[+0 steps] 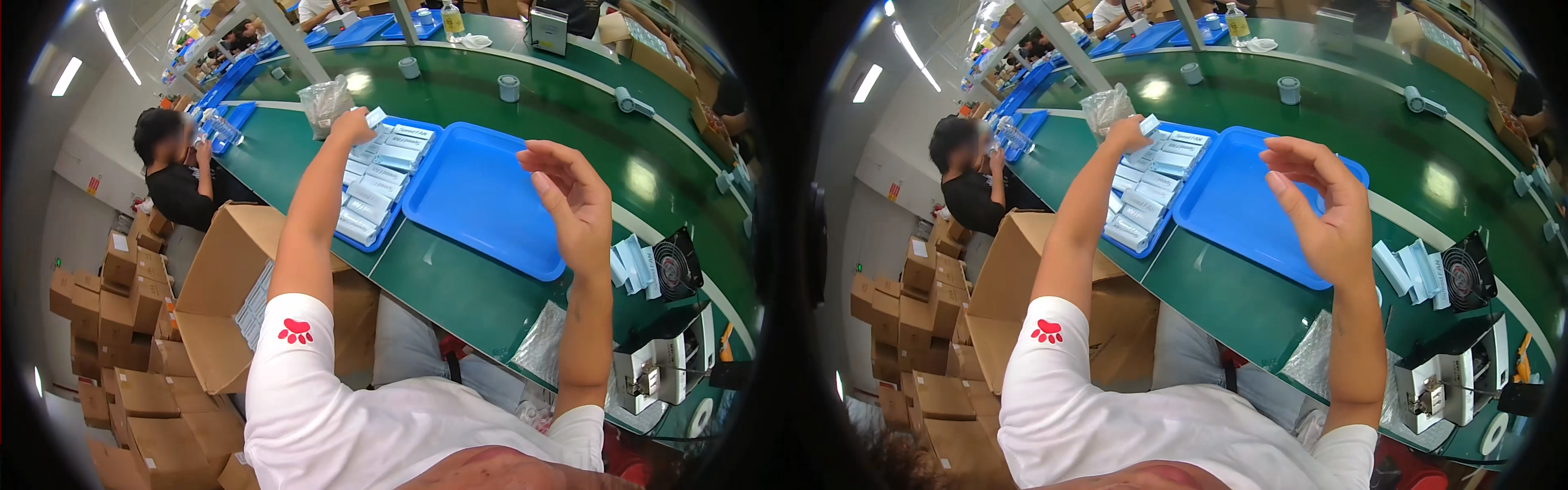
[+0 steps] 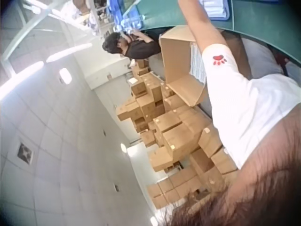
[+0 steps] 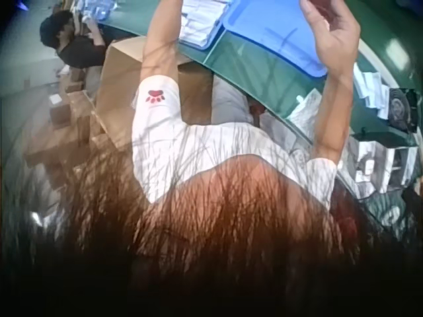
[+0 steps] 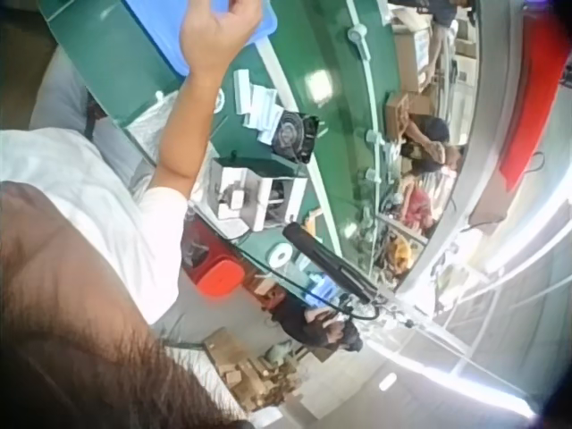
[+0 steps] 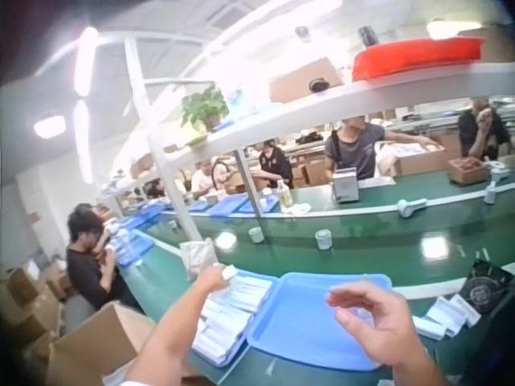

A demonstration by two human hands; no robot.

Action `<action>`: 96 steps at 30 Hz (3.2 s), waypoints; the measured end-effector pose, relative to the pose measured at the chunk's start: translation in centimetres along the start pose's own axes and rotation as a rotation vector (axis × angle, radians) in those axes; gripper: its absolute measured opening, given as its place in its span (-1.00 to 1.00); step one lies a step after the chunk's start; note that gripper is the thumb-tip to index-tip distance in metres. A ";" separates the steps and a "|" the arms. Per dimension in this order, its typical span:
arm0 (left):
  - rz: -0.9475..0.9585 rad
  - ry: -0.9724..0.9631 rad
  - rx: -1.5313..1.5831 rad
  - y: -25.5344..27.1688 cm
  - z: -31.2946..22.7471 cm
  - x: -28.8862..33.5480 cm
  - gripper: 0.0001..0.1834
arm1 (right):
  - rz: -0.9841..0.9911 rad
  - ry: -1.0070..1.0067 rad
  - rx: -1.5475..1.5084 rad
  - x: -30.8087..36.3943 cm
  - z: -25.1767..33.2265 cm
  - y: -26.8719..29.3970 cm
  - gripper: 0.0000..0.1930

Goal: The person takes stacks of small white packages labeled 'SpeedFAN' from a large cardboard box and places them into blue plastic trays on a green workbench. The person occasionally inspects the packages and arranges them neatly in the trays.

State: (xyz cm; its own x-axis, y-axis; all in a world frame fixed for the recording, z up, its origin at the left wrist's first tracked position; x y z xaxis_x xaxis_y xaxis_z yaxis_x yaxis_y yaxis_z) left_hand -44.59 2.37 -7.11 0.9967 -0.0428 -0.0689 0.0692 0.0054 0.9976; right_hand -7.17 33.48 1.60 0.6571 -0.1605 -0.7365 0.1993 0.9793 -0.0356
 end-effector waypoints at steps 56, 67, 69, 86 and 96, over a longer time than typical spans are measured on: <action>0.013 0.323 0.088 -2.2 -3.7 5.1 0.35 | 0.093 0.098 0.146 -0.3 0.1 -0.3 -0.78; -0.103 0.521 0.596 -6.5 0.6 3.4 0.25 | 0.122 0.075 0.139 -0.2 0.2 -0.5 -0.79; -0.156 0.549 0.622 -7.1 -0.1 2.6 0.16 | 0.129 0.070 0.119 -0.2 0.1 -0.6 -0.79; -0.703 -0.145 0.320 4.9 11.0 9.4 -0.75 | 0.268 0.040 0.012 0.9 0.9 -3.3 -0.78; -0.756 0.148 0.291 8.1 34.1 32.6 -0.87 | 0.496 -0.160 0.004 4.7 -0.7 -9.1 -0.78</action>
State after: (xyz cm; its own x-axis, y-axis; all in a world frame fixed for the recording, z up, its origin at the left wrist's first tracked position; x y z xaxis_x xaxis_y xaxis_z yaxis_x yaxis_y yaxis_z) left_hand -12.94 -33.03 -0.97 0.6817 0.2017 -0.7033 0.7308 -0.2322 0.6419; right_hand -6.45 23.93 -2.00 0.7759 0.3053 -0.5520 -0.1612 0.9420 0.2944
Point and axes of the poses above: each hand's wrist, its own x-axis away from the middle knuckle, its own y-axis out of the back of the hand, z = x × y, the point moved 3 cm from there along -x, towards the middle knuckle, and after that the axes turned 13 degrees about y, right-handed, at the moved point
